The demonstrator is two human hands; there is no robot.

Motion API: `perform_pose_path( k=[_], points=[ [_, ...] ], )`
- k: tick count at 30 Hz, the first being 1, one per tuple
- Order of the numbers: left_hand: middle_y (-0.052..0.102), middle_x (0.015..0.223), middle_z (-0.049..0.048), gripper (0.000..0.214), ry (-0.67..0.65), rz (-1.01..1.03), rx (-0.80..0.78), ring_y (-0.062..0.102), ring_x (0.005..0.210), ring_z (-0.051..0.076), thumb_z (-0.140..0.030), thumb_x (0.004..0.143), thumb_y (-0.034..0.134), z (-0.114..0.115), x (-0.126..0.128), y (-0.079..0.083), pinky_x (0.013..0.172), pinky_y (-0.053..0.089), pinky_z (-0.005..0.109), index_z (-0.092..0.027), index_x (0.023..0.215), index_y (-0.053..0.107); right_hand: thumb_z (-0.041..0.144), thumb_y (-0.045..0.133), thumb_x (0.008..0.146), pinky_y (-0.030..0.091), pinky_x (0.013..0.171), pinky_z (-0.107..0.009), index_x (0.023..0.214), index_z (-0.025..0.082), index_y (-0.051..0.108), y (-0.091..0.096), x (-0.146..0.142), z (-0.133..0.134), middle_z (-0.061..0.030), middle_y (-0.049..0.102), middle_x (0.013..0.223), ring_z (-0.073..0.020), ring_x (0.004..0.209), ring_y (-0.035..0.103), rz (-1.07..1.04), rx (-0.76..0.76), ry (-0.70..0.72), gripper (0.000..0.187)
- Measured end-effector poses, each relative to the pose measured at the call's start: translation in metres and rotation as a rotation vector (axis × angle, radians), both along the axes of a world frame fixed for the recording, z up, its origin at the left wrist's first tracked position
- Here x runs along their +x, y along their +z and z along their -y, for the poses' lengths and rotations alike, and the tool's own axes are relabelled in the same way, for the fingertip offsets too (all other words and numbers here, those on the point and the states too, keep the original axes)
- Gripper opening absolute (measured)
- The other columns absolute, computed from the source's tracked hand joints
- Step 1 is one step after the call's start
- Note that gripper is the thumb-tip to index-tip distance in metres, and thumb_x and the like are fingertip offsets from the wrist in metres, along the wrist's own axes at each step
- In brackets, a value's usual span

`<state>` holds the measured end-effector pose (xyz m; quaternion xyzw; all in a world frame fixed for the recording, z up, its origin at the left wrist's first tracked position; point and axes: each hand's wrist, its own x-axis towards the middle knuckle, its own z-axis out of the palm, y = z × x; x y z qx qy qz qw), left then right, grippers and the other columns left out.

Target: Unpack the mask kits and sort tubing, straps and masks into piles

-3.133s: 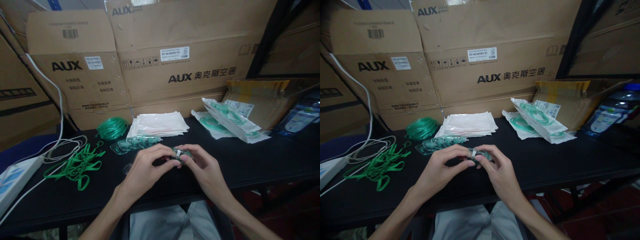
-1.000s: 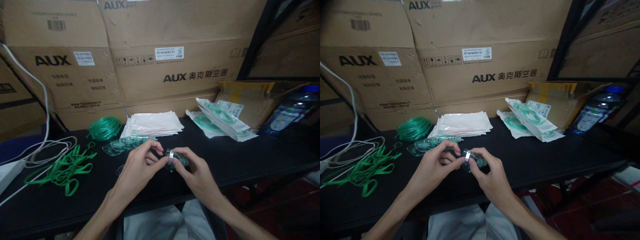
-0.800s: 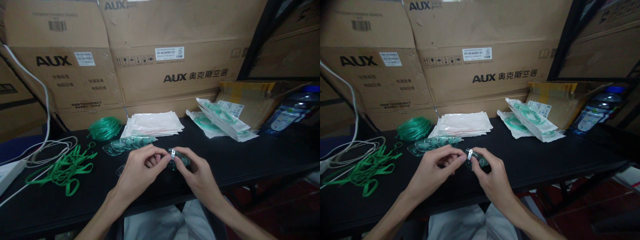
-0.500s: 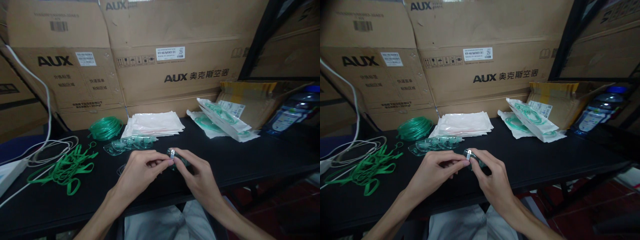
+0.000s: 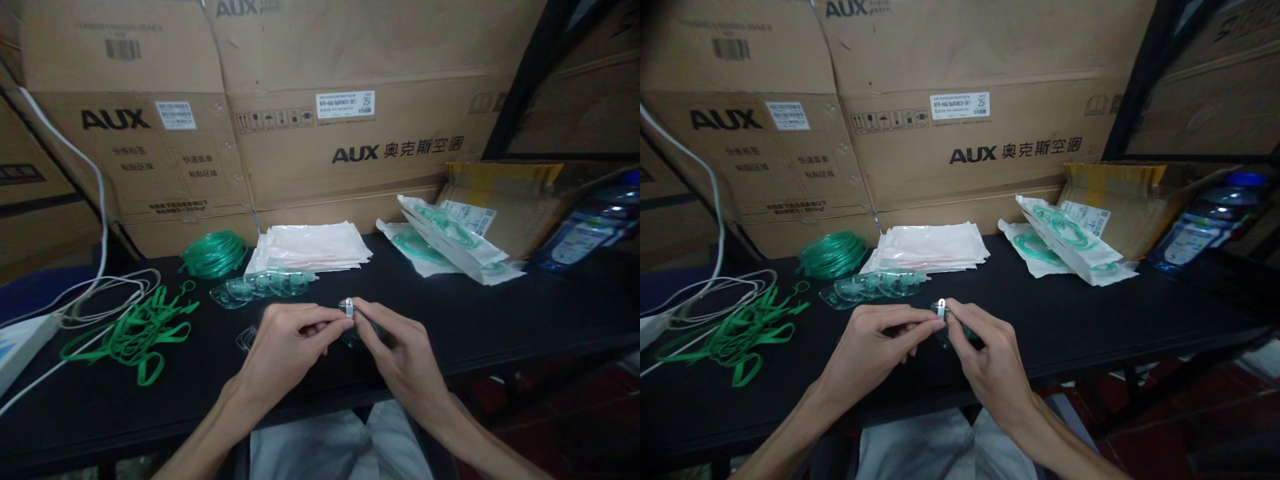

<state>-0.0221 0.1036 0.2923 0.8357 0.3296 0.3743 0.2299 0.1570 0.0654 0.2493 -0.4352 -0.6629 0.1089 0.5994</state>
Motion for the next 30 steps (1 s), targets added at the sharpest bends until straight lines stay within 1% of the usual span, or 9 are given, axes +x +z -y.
perform_pose_path(
  k=[3, 8, 12, 14, 16, 19, 25, 27, 30],
  points=[
    [0.066, 0.059, -0.0007, 0.019, -0.013, -0.016, 0.038, 0.055, 0.050, 0.011, -0.031, 0.094, 0.068, -0.001, -0.001, -0.002, 0.051, 0.041, 0.021, -0.020, 0.091, 0.083, 0.017, 0.061, 0.094, 0.063, 0.082, -0.031, 0.108, 0.023, 0.079, -0.001, 0.000, 0.000, -0.0068, 0.081, 0.104, -0.0219, 0.090, 0.077, 0.002, -0.010, -0.011, 0.024],
    [0.064, 0.061, -0.0020, 0.014, -0.051, -0.041, 0.058, 0.055, 0.053, 0.010, -0.028, 0.093, 0.070, -0.003, 0.000, -0.003, 0.054, 0.040, 0.021, -0.020, 0.090, 0.082, 0.023, 0.059, 0.095, 0.061, 0.087, -0.031, 0.109, 0.021, 0.078, 0.001, 0.000, 0.000, -0.0075, 0.080, 0.107, -0.0234, 0.095, 0.076, -0.023, -0.115, -0.014, 0.023],
    [0.065, 0.079, 0.0001, 0.018, 0.040, -0.029, 0.085, 0.057, 0.063, 0.012, -0.036, 0.089, 0.075, -0.005, -0.002, -0.001, 0.057, 0.045, 0.022, -0.018, 0.093, 0.073, 0.029, 0.057, 0.098, 0.059, 0.083, -0.028, 0.110, 0.020, 0.075, 0.003, 0.001, 0.001, -0.0078, 0.078, 0.109, -0.0218, 0.094, 0.075, -0.007, -0.185, 0.019, 0.023],
    [0.069, 0.101, 0.0043, 0.024, 0.021, -0.012, 0.117, 0.065, 0.084, 0.016, -0.034, 0.089, 0.076, -0.007, -0.004, 0.000, 0.071, 0.053, 0.023, -0.019, 0.106, 0.069, 0.031, 0.057, 0.099, 0.057, 0.083, -0.026, 0.109, 0.020, 0.074, 0.004, 0.001, 0.001, -0.0074, 0.078, 0.109, -0.0213, 0.097, 0.074, -0.003, -0.219, 0.048, 0.022],
    [0.068, 0.120, 0.0054, 0.026, -0.064, -0.040, 0.160, 0.064, 0.108, 0.019, -0.030, 0.093, 0.071, -0.009, -0.007, 0.002, 0.093, 0.052, 0.029, -0.022, 0.117, 0.067, 0.032, 0.056, 0.099, 0.055, 0.086, -0.026, 0.108, 0.020, 0.072, 0.005, 0.002, 0.002, -0.0067, 0.077, 0.109, -0.0214, 0.101, 0.073, -0.009, -0.243, 0.070, 0.021],
    [0.070, 0.125, 0.0044, 0.026, -0.142, -0.102, 0.204, 0.062, 0.120, 0.020, -0.029, 0.095, 0.069, -0.011, -0.012, 0.004, 0.107, 0.046, 0.033, -0.023, 0.120, 0.068, 0.035, 0.056, 0.100, 0.054, 0.082, -0.025, 0.107, 0.022, 0.069, 0.005, 0.003, 0.002, -0.0040, 0.077, 0.100, -0.0197, 0.096, 0.073, -0.036, -0.282, 0.093, 0.019],
    [0.073, 0.121, 0.0020, 0.031, -0.206, -0.163, 0.211, 0.064, 0.118, 0.019, -0.030, 0.090, 0.076, -0.011, -0.020, 0.011, 0.108, 0.045, 0.030, -0.023, 0.119, 0.068, 0.039, 0.061, 0.098, 0.048, 0.062, -0.019, 0.099, 0.024, 0.058, 0.005, 0.002, 0.003, 0.0036, 0.070, 0.078, -0.0120, 0.070, 0.066, -0.118, -0.334, 0.175, 0.016],
    [0.074, 0.117, 0.0014, 0.030, -0.198, -0.151, 0.210, 0.065, 0.114, 0.018, -0.028, 0.090, 0.076, -0.012, -0.023, 0.015, 0.103, 0.048, 0.029, -0.023, 0.118, 0.069, 0.038, 0.061, 0.099, 0.048, 0.062, -0.018, 0.098, 0.024, 0.058, 0.006, 0.002, 0.004, 0.0038, 0.069, 0.079, -0.0110, 0.070, 0.065, -0.111, -0.335, 0.214, 0.015],
    [0.074, 0.116, 0.0008, 0.030, -0.173, -0.114, 0.215, 0.067, 0.110, 0.017, -0.024, 0.089, 0.077, -0.013, -0.026, 0.019, 0.099, 0.050, 0.028, -0.023, 0.118, 0.069, 0.035, 0.066, 0.096, 0.052, 0.072, -0.019, 0.108, 0.025, 0.059, 0.006, 0.003, 0.006, 0.0013, 0.071, 0.095, -0.0123, 0.082, 0.068, -0.112, -0.313, 0.288, 0.017]
  ],
)
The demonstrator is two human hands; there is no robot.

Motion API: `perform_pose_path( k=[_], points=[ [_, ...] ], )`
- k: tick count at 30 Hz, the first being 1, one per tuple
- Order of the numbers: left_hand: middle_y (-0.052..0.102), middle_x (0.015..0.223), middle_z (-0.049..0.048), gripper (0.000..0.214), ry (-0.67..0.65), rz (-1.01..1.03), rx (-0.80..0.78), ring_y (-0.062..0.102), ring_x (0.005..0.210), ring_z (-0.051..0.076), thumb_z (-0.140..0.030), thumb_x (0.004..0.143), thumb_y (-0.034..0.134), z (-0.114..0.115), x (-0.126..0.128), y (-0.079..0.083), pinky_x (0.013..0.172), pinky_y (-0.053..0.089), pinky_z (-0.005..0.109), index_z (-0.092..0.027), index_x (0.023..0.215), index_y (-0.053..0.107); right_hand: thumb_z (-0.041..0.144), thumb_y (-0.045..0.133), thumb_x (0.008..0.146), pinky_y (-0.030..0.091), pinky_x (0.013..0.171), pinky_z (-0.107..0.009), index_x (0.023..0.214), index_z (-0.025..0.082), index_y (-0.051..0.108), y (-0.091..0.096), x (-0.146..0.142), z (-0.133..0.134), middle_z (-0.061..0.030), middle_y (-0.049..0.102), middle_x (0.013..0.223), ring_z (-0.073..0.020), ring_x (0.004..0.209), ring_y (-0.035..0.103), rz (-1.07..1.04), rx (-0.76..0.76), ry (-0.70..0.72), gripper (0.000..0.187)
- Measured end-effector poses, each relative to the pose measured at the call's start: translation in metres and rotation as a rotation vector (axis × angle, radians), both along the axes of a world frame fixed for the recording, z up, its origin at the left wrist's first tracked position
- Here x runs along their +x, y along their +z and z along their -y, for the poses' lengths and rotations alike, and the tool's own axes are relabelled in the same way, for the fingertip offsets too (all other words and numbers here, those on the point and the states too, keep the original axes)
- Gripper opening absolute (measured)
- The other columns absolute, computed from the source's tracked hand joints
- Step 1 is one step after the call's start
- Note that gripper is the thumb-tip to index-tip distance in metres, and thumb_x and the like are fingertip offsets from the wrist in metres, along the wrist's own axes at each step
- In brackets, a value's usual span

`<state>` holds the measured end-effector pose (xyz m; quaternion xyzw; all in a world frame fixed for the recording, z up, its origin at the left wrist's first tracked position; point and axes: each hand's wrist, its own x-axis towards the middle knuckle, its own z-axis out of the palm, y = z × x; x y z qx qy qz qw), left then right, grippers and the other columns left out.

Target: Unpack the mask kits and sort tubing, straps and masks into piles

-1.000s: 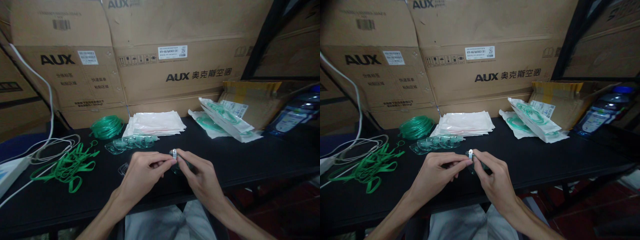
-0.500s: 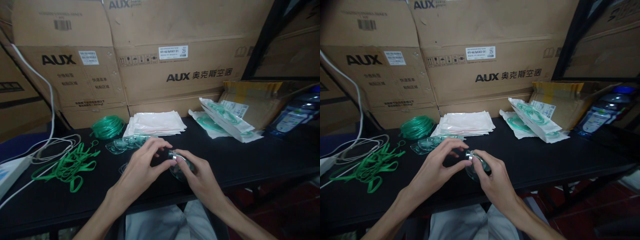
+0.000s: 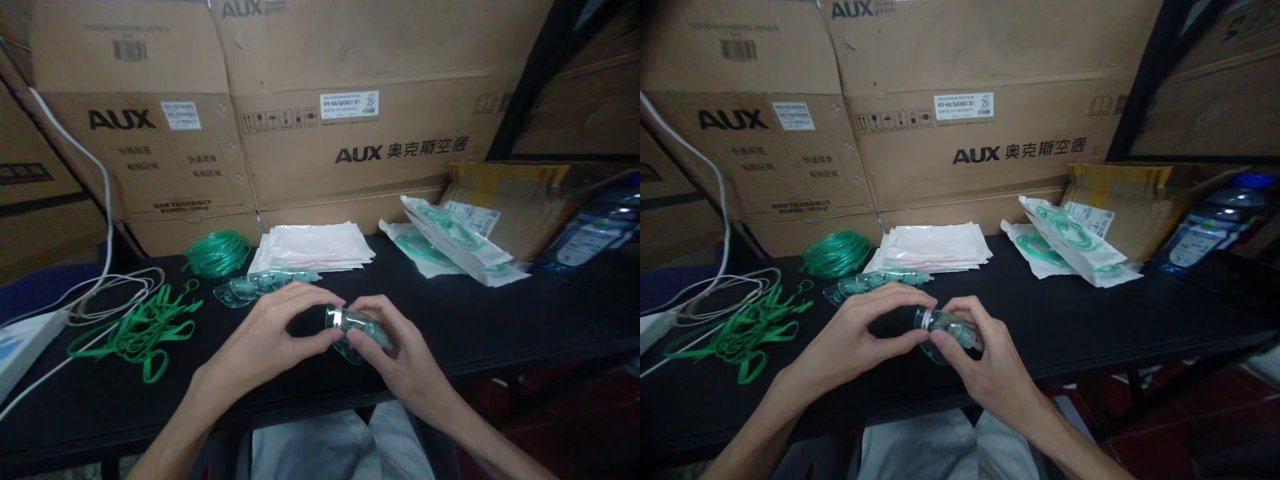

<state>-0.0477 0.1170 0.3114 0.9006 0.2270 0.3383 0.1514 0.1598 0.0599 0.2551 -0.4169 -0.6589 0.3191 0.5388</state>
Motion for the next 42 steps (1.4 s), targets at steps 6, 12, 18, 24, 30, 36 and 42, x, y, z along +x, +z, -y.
perform_pose_path(
  k=[6, 12, 18, 24, 30, 36, 42],
  points=[
    [0.073, 0.115, 0.0011, 0.027, -0.043, -0.003, -0.001, 0.067, 0.111, 0.017, -0.020, 0.087, 0.078, -0.003, -0.003, 0.002, 0.100, 0.051, 0.027, -0.023, 0.113, 0.072, 0.032, 0.066, 0.095, 0.054, 0.073, -0.022, 0.112, 0.024, 0.065, -0.003, 0.000, -0.001, -0.0018, 0.072, 0.101, -0.0139, 0.081, 0.068, -0.012, 0.010, -0.015, 0.019],
    [0.071, 0.119, 0.0044, 0.026, -0.062, -0.013, 0.051, 0.067, 0.112, 0.017, -0.018, 0.090, 0.074, -0.003, -0.003, -0.001, 0.099, 0.052, 0.028, -0.021, 0.116, 0.070, 0.038, 0.063, 0.096, 0.051, 0.063, -0.022, 0.106, 0.021, 0.070, -0.002, 0.000, -0.004, 0.0009, 0.069, 0.076, -0.0134, 0.065, 0.063, 0.017, -0.058, -0.048, 0.021],
    [0.071, 0.118, 0.0063, 0.023, -0.115, -0.060, 0.083, 0.066, 0.111, 0.019, -0.019, 0.091, 0.073, -0.006, -0.003, -0.002, 0.099, 0.052, 0.032, -0.021, 0.114, 0.069, 0.037, 0.061, 0.097, 0.049, 0.063, -0.021, 0.100, 0.019, 0.072, 0.000, -0.001, -0.004, -0.0005, 0.072, 0.081, -0.0130, 0.068, 0.063, 0.084, -0.063, -0.050, 0.021],
    [0.072, 0.115, 0.0047, 0.023, -0.078, -0.029, 0.017, 0.068, 0.107, 0.018, -0.021, 0.094, 0.069, -0.006, -0.007, 0.004, 0.095, 0.053, 0.029, -0.022, 0.117, 0.071, 0.030, 0.062, 0.095, 0.046, 0.063, -0.020, 0.096, 0.020, 0.072, 0.004, -0.002, -0.003, 0.0024, 0.069, 0.077, -0.0107, 0.064, 0.059, 0.169, -0.019, -0.048, 0.014],
    [0.075, 0.109, -0.0008, 0.022, 0.168, -0.114, -0.174, 0.069, 0.102, 0.019, -0.042, 0.091, 0.072, -0.015, -0.045, 0.022, 0.093, 0.050, 0.027, -0.025, 0.106, 0.072, 0.034, 0.061, 0.096, 0.045, 0.063, -0.020, 0.096, 0.020, 0.072, 0.002, -0.002, -0.003, 0.0025, 0.067, 0.075, -0.0116, 0.065, 0.060, 0.170, -0.044, -0.072, 0.017],
    [0.076, 0.095, -0.0055, 0.028, 0.251, -0.367, -0.337, 0.070, 0.089, 0.017, -0.054, 0.094, 0.064, -0.020, -0.068, 0.026, 0.085, 0.050, 0.024, -0.028, 0.093, 0.074, 0.036, 0.061, 0.097, 0.045, 0.063, -0.021, 0.097, 0.021, 0.071, -0.001, -0.003, -0.004, 0.0028, 0.067, 0.077, -0.0118, 0.066, 0.059, 0.170, -0.049, -0.052, 0.018],
    [0.074, 0.117, -0.0048, 0.029, 0.352, -0.358, -0.198, 0.067, 0.111, 0.019, -0.052, 0.099, 0.055, -0.021, -0.071, 0.020, 0.101, 0.046, 0.027, -0.033, 0.112, 0.073, 0.036, 0.060, 0.097, 0.046, 0.067, -0.022, 0.098, 0.021, 0.072, 0.000, -0.002, -0.004, 0.0015, 0.069, 0.083, -0.0127, 0.071, 0.061, 0.191, -0.052, -0.053, 0.019]
  ],
)
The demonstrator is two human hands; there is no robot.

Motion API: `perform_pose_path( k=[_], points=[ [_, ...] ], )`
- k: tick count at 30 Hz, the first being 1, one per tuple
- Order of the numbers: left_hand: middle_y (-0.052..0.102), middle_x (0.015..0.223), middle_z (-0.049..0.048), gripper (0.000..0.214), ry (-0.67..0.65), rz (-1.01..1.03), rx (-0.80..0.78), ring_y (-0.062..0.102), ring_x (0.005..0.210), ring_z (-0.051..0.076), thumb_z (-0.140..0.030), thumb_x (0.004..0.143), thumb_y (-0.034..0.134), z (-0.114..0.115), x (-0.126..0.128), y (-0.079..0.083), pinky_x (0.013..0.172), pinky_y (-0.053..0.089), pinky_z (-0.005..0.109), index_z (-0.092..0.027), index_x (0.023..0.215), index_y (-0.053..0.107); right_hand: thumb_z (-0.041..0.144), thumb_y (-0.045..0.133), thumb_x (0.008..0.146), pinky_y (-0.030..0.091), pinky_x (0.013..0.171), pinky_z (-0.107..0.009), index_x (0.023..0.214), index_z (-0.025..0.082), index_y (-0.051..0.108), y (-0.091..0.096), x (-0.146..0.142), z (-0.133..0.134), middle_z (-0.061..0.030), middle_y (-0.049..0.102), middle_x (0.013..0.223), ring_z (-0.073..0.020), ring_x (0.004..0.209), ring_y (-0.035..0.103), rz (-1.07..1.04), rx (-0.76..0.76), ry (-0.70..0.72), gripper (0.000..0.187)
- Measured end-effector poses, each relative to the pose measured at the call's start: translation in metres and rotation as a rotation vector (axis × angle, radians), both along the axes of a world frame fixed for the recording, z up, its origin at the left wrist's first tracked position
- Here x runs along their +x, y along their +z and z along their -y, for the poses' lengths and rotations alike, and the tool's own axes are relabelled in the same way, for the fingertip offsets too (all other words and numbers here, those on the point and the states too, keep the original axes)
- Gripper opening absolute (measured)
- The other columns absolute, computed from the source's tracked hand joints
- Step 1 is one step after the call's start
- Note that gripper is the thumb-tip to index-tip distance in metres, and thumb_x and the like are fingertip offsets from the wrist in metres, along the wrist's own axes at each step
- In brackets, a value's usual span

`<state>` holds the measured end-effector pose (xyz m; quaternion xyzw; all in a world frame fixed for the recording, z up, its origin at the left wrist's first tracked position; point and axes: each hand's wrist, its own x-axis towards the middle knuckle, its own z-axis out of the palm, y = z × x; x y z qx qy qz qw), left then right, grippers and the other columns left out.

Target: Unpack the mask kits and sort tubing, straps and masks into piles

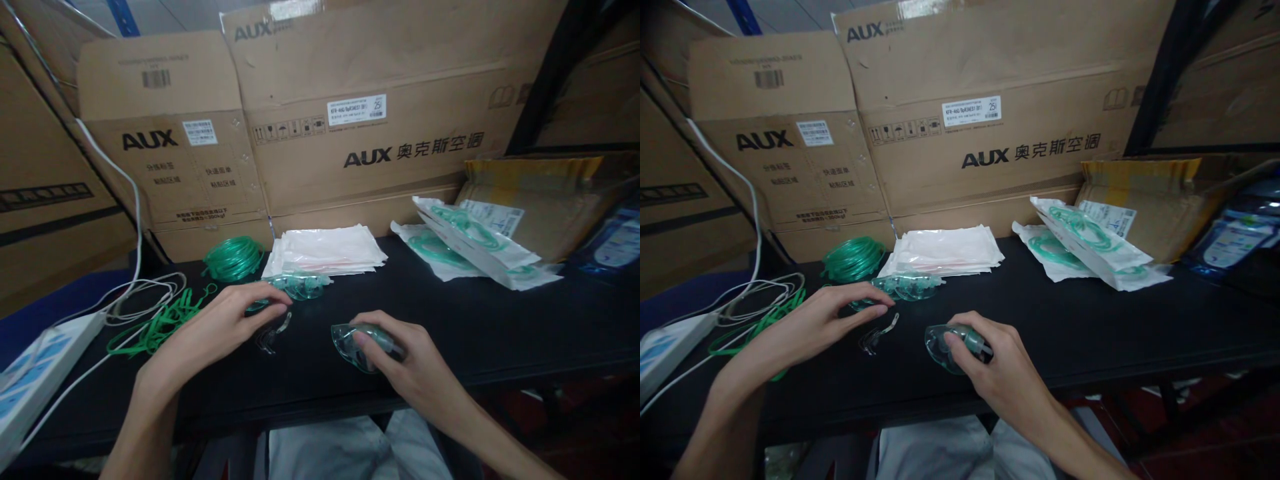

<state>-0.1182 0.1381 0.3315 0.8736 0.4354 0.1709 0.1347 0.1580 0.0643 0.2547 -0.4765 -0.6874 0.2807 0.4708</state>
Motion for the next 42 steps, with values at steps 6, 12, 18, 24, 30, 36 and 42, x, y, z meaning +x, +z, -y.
perform_pose_path(
  k=[6, 12, 18, 24, 30, 36, 42],
  points=[
    [0.074, 0.121, 0.0007, 0.033, 0.033, -0.042, 0.037, 0.065, 0.115, 0.023, -0.049, 0.099, 0.054, -0.008, 0.001, -0.007, 0.104, 0.046, 0.032, -0.029, 0.116, 0.074, 0.035, 0.058, 0.098, 0.047, 0.069, -0.023, 0.100, 0.020, 0.071, 0.001, -0.001, 0.002, -0.0001, 0.070, 0.085, -0.0141, 0.072, 0.063, 0.020, 0.014, 0.027, 0.019],
    [0.076, 0.092, 0.0004, 0.035, 0.082, -0.085, -0.094, 0.070, 0.085, 0.020, -0.050, 0.095, 0.059, -0.007, 0.004, -0.009, 0.076, 0.051, 0.025, -0.027, 0.116, 0.074, 0.034, 0.059, 0.098, 0.047, 0.067, -0.021, 0.099, 0.022, 0.071, 0.004, -0.002, 0.002, 0.0019, 0.069, 0.081, -0.0130, 0.069, 0.063, 0.021, 0.019, 0.031, 0.017],
    [0.077, 0.093, 0.0041, 0.036, 0.151, -0.156, -0.039, 0.070, 0.087, 0.023, -0.049, 0.093, 0.060, -0.017, 0.006, -0.024, 0.075, 0.048, 0.028, -0.024, 0.115, 0.075, 0.032, 0.059, 0.097, 0.048, 0.071, -0.021, 0.098, 0.022, 0.071, 0.005, -0.001, 0.002, 0.0008, 0.072, 0.086, -0.0134, 0.075, 0.065, 0.023, 0.037, 0.036, 0.016],
    [0.076, 0.086, 0.0016, 0.019, 0.062, -0.148, -0.072, 0.068, 0.084, 0.020, -0.033, 0.092, 0.060, -0.022, 0.015, -0.033, 0.071, 0.045, 0.025, -0.023, 0.095, 0.076, 0.031, 0.060, 0.097, 0.048, 0.074, -0.020, 0.099, 0.022, 0.071, 0.004, -0.001, 0.002, 0.0012, 0.073, 0.089, -0.0133, 0.079, 0.067, 0.022, 0.044, 0.043, 0.014],
    [0.077, 0.085, -0.0003, 0.020, 0.047, -0.128, -0.102, 0.068, 0.076, 0.018, -0.033, 0.093, 0.061, -0.012, 0.018, -0.023, 0.068, 0.045, 0.024, -0.025, 0.096, 0.079, 0.031, 0.060, 0.097, 0.049, 0.074, -0.021, 0.099, 0.022, 0.071, 0.006, 0.000, 0.004, 0.0001, 0.073, 0.089, -0.0146, 0.078, 0.067, 0.028, 0.044, 0.048, 0.014],
    [0.075, 0.084, -0.0014, 0.021, 0.033, -0.174, -0.146, 0.068, 0.079, 0.018, -0.025, 0.087, 0.061, -0.001, 0.017, -0.017, 0.070, 0.046, 0.024, -0.029, 0.097, 0.079, 0.031, 0.061, 0.096, 0.049, 0.072, -0.021, 0.097, 0.022, 0.071, 0.007, -0.001, 0.003, -0.0002, 0.073, 0.087, -0.0150, 0.076, 0.066, 0.032, 0.052, 0.046, 0.014],
    [0.072, 0.085, -0.0009, 0.018, 0.118, -0.212, -0.109, 0.066, 0.077, 0.019, -0.031, 0.084, 0.064, 0.001, 0.005, -0.015, 0.067, 0.047, 0.026, -0.026, 0.099, 0.072, 0.029, 0.061, 0.096, 0.048, 0.074, -0.020, 0.098, 0.023, 0.072, 0.006, -0.001, 0.004, 0.0012, 0.074, 0.089, -0.0138, 0.078, 0.068, 0.031, 0.054, 0.046, 0.012]
  ],
)
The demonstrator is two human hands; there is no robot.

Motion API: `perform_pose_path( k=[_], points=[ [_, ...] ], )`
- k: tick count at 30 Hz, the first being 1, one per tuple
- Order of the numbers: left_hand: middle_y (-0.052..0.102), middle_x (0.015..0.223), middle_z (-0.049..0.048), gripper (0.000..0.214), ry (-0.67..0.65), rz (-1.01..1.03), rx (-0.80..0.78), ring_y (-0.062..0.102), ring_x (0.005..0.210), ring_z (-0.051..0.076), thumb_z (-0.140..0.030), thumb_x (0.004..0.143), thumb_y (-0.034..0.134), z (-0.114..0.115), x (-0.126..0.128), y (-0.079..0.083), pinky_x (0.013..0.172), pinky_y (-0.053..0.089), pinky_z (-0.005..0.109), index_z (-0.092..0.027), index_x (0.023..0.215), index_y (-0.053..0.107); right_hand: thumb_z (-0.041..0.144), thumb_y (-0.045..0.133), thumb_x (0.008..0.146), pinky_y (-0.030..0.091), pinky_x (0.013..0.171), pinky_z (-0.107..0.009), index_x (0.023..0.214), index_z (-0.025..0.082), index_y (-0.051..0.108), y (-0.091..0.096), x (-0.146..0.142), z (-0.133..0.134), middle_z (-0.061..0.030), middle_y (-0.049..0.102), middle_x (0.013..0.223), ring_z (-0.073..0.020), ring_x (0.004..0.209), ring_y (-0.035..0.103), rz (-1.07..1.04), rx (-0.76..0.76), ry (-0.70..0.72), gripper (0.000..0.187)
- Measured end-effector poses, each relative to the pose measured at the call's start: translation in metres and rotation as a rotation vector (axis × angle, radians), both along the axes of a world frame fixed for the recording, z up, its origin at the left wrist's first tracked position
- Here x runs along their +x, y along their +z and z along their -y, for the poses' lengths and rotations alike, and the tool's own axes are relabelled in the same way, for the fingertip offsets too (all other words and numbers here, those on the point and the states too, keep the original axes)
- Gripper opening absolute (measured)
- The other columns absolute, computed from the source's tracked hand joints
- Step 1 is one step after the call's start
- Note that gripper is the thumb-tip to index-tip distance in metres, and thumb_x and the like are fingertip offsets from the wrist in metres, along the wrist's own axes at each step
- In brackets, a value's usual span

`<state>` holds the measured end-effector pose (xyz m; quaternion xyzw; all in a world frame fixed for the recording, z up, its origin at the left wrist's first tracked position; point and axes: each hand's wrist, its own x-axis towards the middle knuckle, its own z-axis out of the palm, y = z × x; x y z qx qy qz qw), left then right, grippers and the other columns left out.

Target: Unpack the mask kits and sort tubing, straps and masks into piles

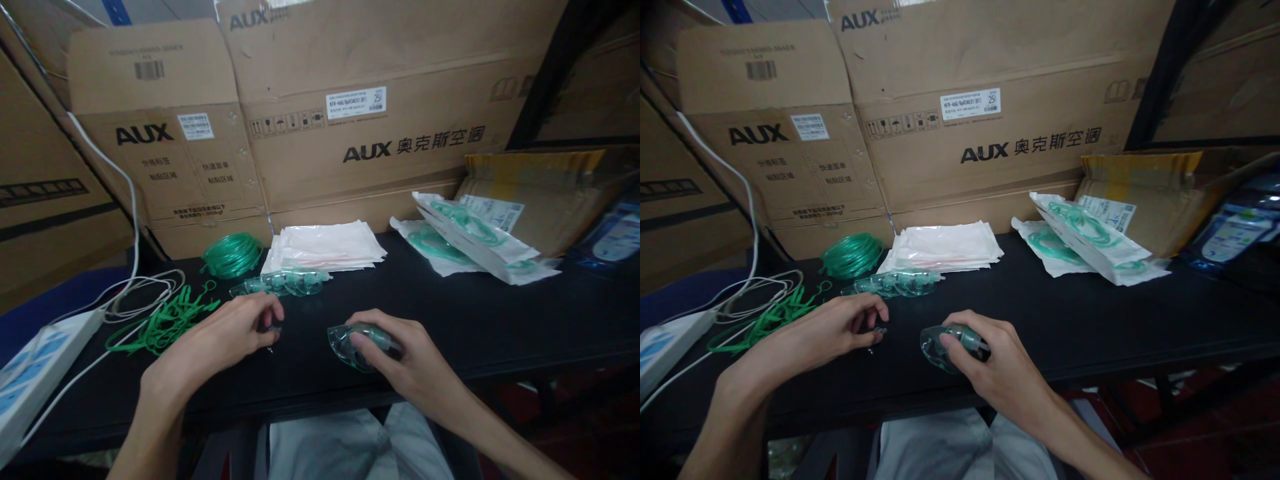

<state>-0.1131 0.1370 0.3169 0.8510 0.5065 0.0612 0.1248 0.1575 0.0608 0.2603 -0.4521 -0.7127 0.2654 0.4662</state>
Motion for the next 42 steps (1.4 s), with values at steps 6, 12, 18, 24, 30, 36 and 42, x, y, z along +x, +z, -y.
perform_pose_path(
  k=[6, 12, 18, 24, 30, 36, 42],
  points=[
    [0.076, 0.089, 0.0032, 0.041, 0.169, -0.011, -0.049, 0.071, 0.082, 0.023, -0.060, 0.087, 0.061, -0.001, -0.013, -0.002, 0.073, 0.050, 0.030, -0.024, 0.101, 0.073, 0.031, 0.062, 0.096, 0.049, 0.074, -0.021, 0.098, 0.022, 0.072, 0.001, -0.001, -0.001, 0.0004, 0.074, 0.089, -0.0148, 0.079, 0.068, -0.002, 0.001, -0.002, 0.013],
    [0.076, 0.079, -0.0005, 0.019, 0.165, -0.054, -0.057, 0.070, 0.074, 0.021, -0.043, 0.085, 0.066, 0.000, -0.008, -0.005, 0.065, 0.047, 0.028, -0.026, 0.090, 0.073, 0.034, 0.060, 0.097, 0.050, 0.071, -0.021, 0.101, 0.022, 0.071, -0.002, -0.001, -0.001, 0.0005, 0.072, 0.088, -0.0139, 0.074, 0.066, -0.017, -0.013, -0.020, 0.016],
    [0.074, 0.078, 0.0010, 0.030, 0.138, 0.017, 0.028, 0.069, 0.071, 0.022, -0.054, 0.089, 0.063, 0.005, -0.005, 0.004, 0.063, 0.047, 0.029, -0.025, 0.086, 0.072, 0.038, 0.061, 0.097, 0.052, 0.081, -0.025, 0.105, 0.022, 0.070, 0.000, 0.003, -0.011, -0.0025, 0.074, 0.101, -0.0187, 0.094, 0.069, -0.098, -0.049, -0.020, 0.020],
    [0.070, 0.113, 0.0076, 0.031, -0.003, 0.160, 0.437, 0.065, 0.106, 0.026, -0.047, 0.101, 0.050, -0.003, 0.012, 0.022, 0.095, 0.047, 0.037, -0.023, 0.107, 0.068, 0.038, 0.063, 0.094, 0.049, 0.095, -0.034, 0.107, 0.020, 0.072, 0.025, 0.018, -0.066, -0.0045, 0.075, 0.111, -0.0227, 0.106, 0.068, -0.004, -0.014, 0.020, 0.024],
    [0.068, 0.124, 0.0077, 0.031, -0.279, 0.200, 0.314, 0.060, 0.120, 0.025, -0.040, 0.096, 0.061, -0.052, 0.015, 0.020, 0.107, 0.044, 0.037, -0.024, 0.121, 0.071, 0.036, 0.063, 0.093, 0.047, 0.100, -0.038, 0.107, 0.016, 0.075, 0.037, 0.011, -0.120, -0.0093, 0.076, 0.113, -0.0247, 0.109, 0.068, 0.065, 0.071, 0.055, 0.027],
    [0.070, 0.115, 0.0068, 0.025, -0.307, 0.341, 0.270, 0.064, 0.108, 0.023, -0.037, 0.094, 0.064, -0.076, 0.013, -0.005, 0.100, 0.048, 0.035, -0.023, 0.113, 0.073, 0.038, 0.064, 0.092, 0.051, 0.097, -0.039, 0.105, 0.017, 0.077, 0.018, -0.006, -0.144, -0.0092, 0.079, 0.109, -0.0261, 0.105, 0.071, 0.069, 0.103, 0.084, 0.028],
    [0.071, 0.115, 0.0064, 0.023, -0.364, 0.391, 0.257, 0.063, 0.109, 0.023, -0.036, 0.096, 0.064, -0.085, 0.010, -0.015, 0.101, 0.046, 0.036, -0.023, 0.112, 0.072, 0.041, 0.069, 0.090, 0.050, 0.103, -0.041, 0.117, 0.022, 0.078, 0.010, -0.001, -0.137, -0.0068, 0.077, 0.121, -0.0296, 0.115, 0.070, 0.143, 0.130, 0.189, 0.034]
  ],
)
